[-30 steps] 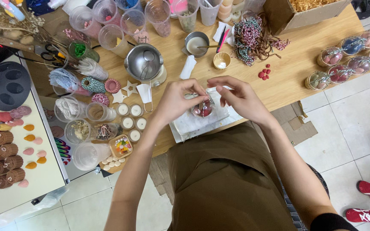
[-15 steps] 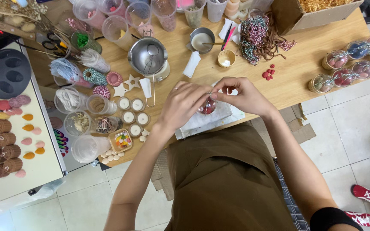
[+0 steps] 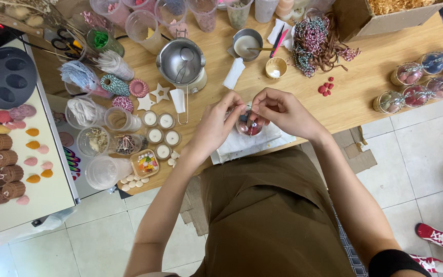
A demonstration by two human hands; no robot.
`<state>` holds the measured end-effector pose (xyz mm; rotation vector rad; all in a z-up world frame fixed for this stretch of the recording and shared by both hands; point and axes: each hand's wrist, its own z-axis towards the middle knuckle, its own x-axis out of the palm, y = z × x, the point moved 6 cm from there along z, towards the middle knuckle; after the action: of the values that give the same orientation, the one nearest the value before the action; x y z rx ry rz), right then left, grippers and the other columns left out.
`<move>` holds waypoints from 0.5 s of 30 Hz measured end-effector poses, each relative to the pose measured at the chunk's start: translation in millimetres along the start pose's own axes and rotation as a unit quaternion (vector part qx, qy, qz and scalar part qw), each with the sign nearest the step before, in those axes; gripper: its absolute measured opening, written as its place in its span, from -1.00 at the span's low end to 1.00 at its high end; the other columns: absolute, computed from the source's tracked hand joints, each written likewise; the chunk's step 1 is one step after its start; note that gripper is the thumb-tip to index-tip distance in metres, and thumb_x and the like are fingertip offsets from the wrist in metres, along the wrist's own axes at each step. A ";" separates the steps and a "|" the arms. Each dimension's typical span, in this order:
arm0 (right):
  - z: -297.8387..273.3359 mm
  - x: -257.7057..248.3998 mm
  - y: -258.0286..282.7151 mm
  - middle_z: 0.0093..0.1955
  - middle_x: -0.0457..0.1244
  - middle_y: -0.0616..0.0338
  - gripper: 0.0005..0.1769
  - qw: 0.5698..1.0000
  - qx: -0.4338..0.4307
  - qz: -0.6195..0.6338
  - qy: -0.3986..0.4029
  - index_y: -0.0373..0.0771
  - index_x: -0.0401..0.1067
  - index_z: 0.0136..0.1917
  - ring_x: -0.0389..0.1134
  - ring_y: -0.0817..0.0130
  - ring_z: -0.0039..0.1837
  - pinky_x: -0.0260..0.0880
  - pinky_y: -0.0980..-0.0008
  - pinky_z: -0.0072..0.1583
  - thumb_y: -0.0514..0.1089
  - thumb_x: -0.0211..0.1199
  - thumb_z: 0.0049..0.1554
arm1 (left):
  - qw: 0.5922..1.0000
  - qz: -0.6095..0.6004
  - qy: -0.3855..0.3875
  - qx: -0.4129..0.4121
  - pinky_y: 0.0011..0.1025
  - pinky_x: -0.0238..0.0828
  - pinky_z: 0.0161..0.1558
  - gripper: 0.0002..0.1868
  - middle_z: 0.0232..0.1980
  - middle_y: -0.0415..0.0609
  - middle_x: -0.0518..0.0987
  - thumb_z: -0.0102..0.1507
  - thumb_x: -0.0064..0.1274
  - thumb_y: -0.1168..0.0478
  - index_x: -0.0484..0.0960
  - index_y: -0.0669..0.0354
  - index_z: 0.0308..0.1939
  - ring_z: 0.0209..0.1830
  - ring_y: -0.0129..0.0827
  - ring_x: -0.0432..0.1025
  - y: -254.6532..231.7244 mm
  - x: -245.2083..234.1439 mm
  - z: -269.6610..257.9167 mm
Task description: The person assembles decorative items by placing small colorful wax shapes into a clear spherical ornament, filling a small cup with brown wax pieces and small yellow round items, and then preparing a decorative string with a small metallic charm.
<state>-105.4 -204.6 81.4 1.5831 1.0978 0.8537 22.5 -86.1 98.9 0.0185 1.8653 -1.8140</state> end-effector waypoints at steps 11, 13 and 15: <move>-11.9 -11.4 -2.3 -0.08 0.37 0.25 -0.85 0.997 -0.025 -0.067 -0.023 -0.34 0.47 0.07 0.33 0.61 -0.01 0.37 0.54 0.05 -0.21 0.21 0.28 | 0.999 0.006 0.044 -0.008 -0.31 0.54 -0.13 -0.80 -0.25 0.09 0.72 0.31 0.16 0.21 0.63 0.34 -0.19 -0.26 -0.26 0.65 -3.2 -1.9 5.4; -15.5 -15.7 -4.6 -0.08 0.36 0.28 -0.85 0.995 -0.016 -0.090 -0.044 -0.32 0.48 0.06 0.32 0.64 -0.01 0.36 0.55 0.04 -0.20 0.22 0.28 | 0.999 0.017 0.041 -0.021 -0.31 0.53 -0.15 -0.80 -0.25 0.09 0.72 0.30 0.19 0.22 0.65 0.36 -0.21 -0.29 -0.28 0.64 -2.7 -3.8 4.0; -18.4 -21.3 -9.4 -0.10 0.37 0.31 -0.86 0.993 0.008 -0.100 -0.068 -0.31 0.48 0.05 0.31 0.65 -0.04 0.35 0.55 -0.01 -0.19 0.22 0.27 | 0.999 -0.001 0.034 -0.035 -0.32 0.55 -0.14 -0.81 -0.23 0.08 0.72 0.29 0.19 0.25 0.63 0.37 -0.20 -0.28 -0.30 0.64 0.3 -5.3 0.3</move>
<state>-131.6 -217.7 76.9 1.4921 1.1450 0.5973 27.4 -84.4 100.7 0.0537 1.9766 -1.7686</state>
